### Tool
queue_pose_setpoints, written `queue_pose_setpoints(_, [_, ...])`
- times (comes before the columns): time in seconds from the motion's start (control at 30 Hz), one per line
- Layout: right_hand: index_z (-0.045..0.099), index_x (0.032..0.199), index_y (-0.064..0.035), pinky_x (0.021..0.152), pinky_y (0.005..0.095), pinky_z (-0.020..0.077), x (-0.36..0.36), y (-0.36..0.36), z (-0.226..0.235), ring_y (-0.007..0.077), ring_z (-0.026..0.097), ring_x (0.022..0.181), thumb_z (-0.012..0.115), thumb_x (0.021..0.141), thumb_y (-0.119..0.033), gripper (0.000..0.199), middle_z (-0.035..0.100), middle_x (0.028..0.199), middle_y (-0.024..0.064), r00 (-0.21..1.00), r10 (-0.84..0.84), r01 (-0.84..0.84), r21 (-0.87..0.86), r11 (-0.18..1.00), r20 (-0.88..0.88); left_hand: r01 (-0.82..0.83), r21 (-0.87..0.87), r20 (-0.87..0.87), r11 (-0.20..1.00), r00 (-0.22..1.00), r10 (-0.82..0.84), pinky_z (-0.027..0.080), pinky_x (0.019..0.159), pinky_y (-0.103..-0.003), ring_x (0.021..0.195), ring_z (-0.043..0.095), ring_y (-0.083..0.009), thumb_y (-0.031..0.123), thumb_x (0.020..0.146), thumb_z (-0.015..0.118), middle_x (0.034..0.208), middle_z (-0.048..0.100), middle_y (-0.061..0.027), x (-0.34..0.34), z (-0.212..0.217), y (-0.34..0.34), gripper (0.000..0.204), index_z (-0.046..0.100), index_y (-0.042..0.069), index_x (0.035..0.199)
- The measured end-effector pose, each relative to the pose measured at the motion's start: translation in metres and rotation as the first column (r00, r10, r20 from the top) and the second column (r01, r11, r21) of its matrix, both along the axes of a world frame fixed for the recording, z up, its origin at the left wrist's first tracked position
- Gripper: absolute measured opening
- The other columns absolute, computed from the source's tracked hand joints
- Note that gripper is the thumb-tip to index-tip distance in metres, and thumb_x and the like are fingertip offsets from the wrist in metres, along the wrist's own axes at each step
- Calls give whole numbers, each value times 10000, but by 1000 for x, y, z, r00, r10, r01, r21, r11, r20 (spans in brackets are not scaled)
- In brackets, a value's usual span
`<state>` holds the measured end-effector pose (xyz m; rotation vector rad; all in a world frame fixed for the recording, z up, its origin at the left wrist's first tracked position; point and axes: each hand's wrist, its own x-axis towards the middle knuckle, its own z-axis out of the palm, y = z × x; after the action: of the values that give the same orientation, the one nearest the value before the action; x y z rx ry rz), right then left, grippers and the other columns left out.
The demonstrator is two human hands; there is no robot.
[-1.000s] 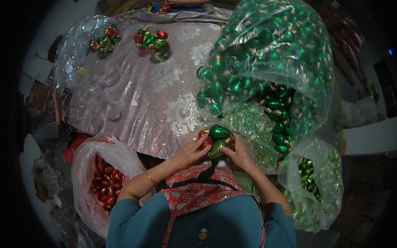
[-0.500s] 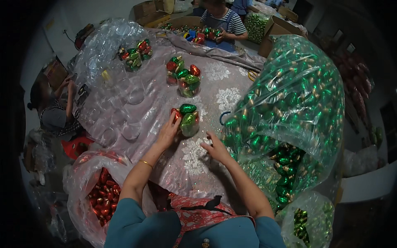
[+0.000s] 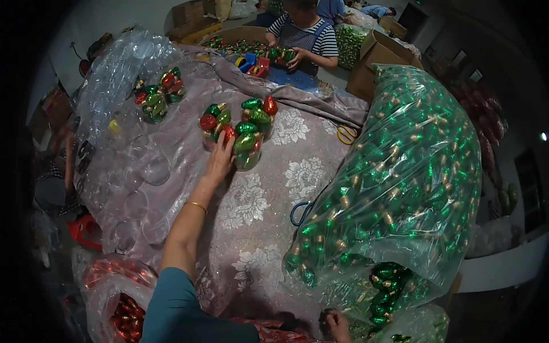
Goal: The person packs decorative bulb ornaments into clear containers by hand, selecting red and green ornaments from bags and arranging them together inside the containers.
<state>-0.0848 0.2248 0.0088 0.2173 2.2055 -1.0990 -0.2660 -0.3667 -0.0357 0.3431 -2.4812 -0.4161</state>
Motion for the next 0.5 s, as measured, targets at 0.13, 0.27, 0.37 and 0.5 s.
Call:
queue_pose_setpoints(0.13, [603, 1086, -72, 802, 407, 466, 5, -34, 12, 344, 600, 907, 491, 907, -381, 374, 629, 976, 189, 963, 269, -250, 279, 927, -31, -100, 112, 81, 989, 993, 92, 447, 923, -445, 1131, 466, -427, 36, 720, 693, 1440, 231, -216, -63, 33, -9, 726, 345, 95, 1355])
queue_pose_setpoints(0.27, [607, 1085, -76, 810, 420, 463, 0, -41, 6, 375, 593, 923, 499, 905, -380, 369, 627, 984, 202, 914, 386, -326, 339, 882, -125, -87, 131, -200, 988, 973, 112, 439, 918, -438, 1096, 492, -418, 47, 753, 664, 1401, 280, -233, -68, 36, 2, 688, 333, 63, 1355])
queue_pose_setpoints(0.37, [603, 1076, -71, 796, 422, 466, 6, -28, -21, 380, 593, 904, 520, 899, -346, 338, 628, 969, 204, 893, 406, -333, 322, 886, -194, -227, 198, -343, 954, 895, 284, 409, 927, -421, 1062, 508, -403, 70, 780, 637, 1341, 336, -237, -33, -7, -5, 622, 347, 11, 1328])
queue_pose_setpoints(0.5, [594, 1065, -64, 773, 428, 472, 24, -1, -58, 383, 596, 874, 548, 886, -304, 303, 626, 944, 213, 900, 398, -332, 315, 889, -176, -385, 636, -117, 668, 808, 577, 462, 837, -344, 1000, 570, -264, 60, 809, 610, 1214, 472, -195, -4, -50, -41, 509, 387, -42, 1255])
